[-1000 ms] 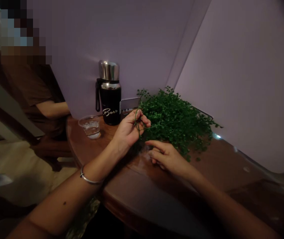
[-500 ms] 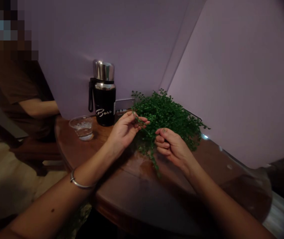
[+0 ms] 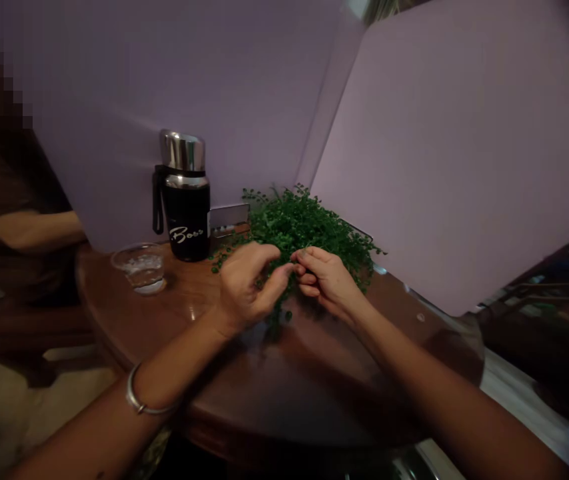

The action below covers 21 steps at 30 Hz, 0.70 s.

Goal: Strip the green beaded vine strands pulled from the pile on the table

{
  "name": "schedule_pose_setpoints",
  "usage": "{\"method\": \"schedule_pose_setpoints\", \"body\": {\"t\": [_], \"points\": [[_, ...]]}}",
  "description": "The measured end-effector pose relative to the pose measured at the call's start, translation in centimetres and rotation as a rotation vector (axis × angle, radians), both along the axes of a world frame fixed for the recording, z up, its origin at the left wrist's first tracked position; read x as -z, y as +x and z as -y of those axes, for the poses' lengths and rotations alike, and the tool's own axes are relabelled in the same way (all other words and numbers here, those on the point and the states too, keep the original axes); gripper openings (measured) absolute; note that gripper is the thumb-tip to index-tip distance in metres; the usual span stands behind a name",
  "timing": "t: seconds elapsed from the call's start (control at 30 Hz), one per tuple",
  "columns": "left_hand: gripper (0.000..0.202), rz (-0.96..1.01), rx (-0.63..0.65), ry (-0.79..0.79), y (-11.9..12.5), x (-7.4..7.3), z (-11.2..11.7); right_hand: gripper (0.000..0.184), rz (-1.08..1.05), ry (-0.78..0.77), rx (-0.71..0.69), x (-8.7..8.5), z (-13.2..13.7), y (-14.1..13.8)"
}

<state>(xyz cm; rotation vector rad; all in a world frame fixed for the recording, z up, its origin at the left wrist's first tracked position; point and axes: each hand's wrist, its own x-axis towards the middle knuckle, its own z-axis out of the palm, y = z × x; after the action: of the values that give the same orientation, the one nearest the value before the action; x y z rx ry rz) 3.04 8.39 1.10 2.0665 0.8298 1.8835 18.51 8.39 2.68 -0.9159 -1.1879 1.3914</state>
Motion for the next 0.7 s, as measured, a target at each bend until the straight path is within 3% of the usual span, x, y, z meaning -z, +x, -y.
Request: {"method": "schedule_pose_setpoints", "body": {"t": [0.1,0.2,0.3,0.5,0.7], "points": [[0.028,-0.199,0.043,-0.320,0.8,0.3,-0.3,0.023,0.012,0.039,0.007,-0.8,-0.2,-0.8],[0.026,-0.102,0.223,-0.584,1.2,0.7,-1.2,0.023,-0.005,0.040,0.007,-1.3,-0.5,-1.2],[0.015,0.015,0.433,-0.742,1.2,0.8,-1.7,0.022,-0.043,0.042,-0.039,-1.5,-0.9,-1.2],[0.024,0.163,0.506,-0.848,1.0,0.6,-1.3,0.021,-0.006,0.053,-0.224,-1.9,-1.4,-0.6],[0.012,0.136,0.504,-0.698,0.8,0.6,-1.5,0.021,0.071,0.046,-0.347,-3.5,-1.2,0.0]]}}
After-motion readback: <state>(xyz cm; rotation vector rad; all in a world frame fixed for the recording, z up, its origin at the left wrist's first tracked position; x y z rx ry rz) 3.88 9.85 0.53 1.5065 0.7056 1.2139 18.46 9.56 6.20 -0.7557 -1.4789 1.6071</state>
